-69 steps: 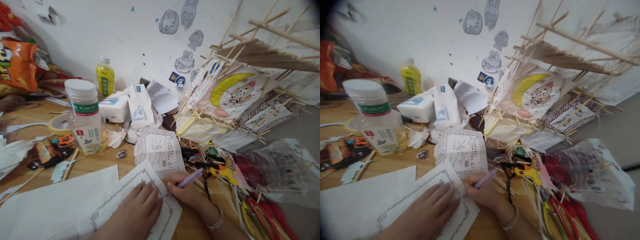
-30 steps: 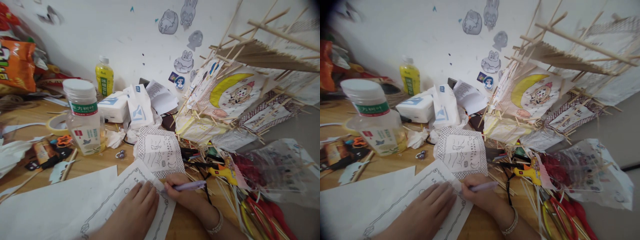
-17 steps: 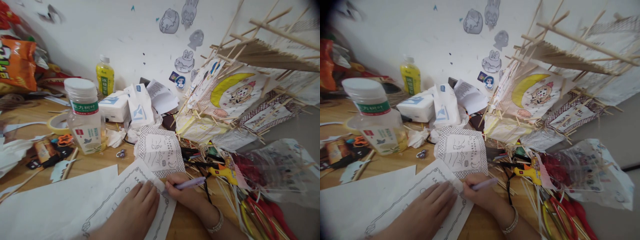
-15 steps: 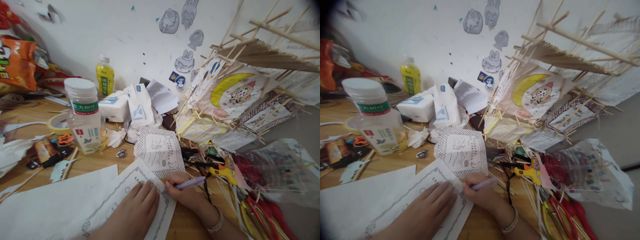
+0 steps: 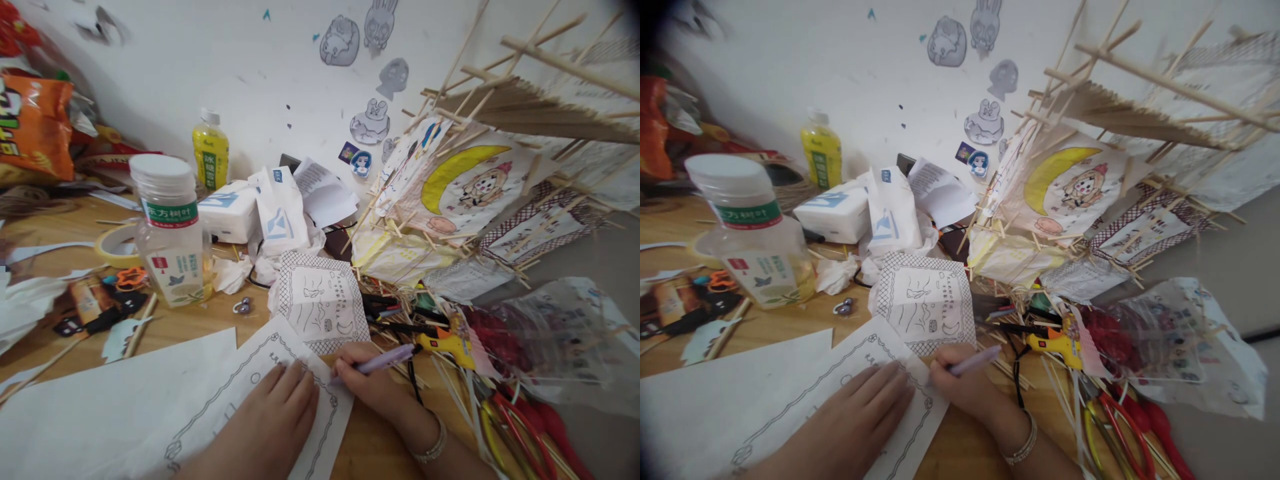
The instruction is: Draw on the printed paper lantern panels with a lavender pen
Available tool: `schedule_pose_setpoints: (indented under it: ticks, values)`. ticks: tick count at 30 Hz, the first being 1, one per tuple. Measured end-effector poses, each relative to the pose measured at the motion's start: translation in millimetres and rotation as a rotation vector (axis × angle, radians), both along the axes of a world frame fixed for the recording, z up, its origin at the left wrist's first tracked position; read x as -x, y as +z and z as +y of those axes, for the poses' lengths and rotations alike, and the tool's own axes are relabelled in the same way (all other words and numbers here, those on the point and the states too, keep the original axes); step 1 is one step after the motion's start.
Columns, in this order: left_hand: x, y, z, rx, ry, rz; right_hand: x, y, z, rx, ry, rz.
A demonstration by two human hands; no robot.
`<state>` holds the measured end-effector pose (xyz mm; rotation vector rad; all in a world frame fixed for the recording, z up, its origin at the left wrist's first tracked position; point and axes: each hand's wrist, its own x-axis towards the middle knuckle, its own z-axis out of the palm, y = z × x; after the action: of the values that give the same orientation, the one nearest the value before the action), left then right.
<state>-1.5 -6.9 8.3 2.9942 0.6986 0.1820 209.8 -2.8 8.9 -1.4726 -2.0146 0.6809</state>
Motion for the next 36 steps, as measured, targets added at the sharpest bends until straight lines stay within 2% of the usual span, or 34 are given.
schedule_pose_setpoints:
  ticks: [6,11,21,30,36]
  values:
    - [-0.7,5.1,-0.9,0.006,0.004,0.005,-2.0,-3.4,-0.5,-0.031,0.020,-0.031]
    - [-1.7,0.7,0.9,0.041,0.007,-0.012,-0.5,-3.4,-0.3,-0.063,0.040,-0.051]
    - [-0.6,5.2,-0.5,0.057,0.004,0.000,-2.1,-6.3,0.6,-0.026,0.055,-0.031]
    - [-1.5,-4.8,2.9,0.035,-0.009,-0.029,-3.3,-7.0,1.3,0.001,0.059,-0.005]
    - [-0.5,-3.5,2.1,0.036,0.000,-0.026,-4.9,-7.1,1.2,0.030,0.057,0.018]
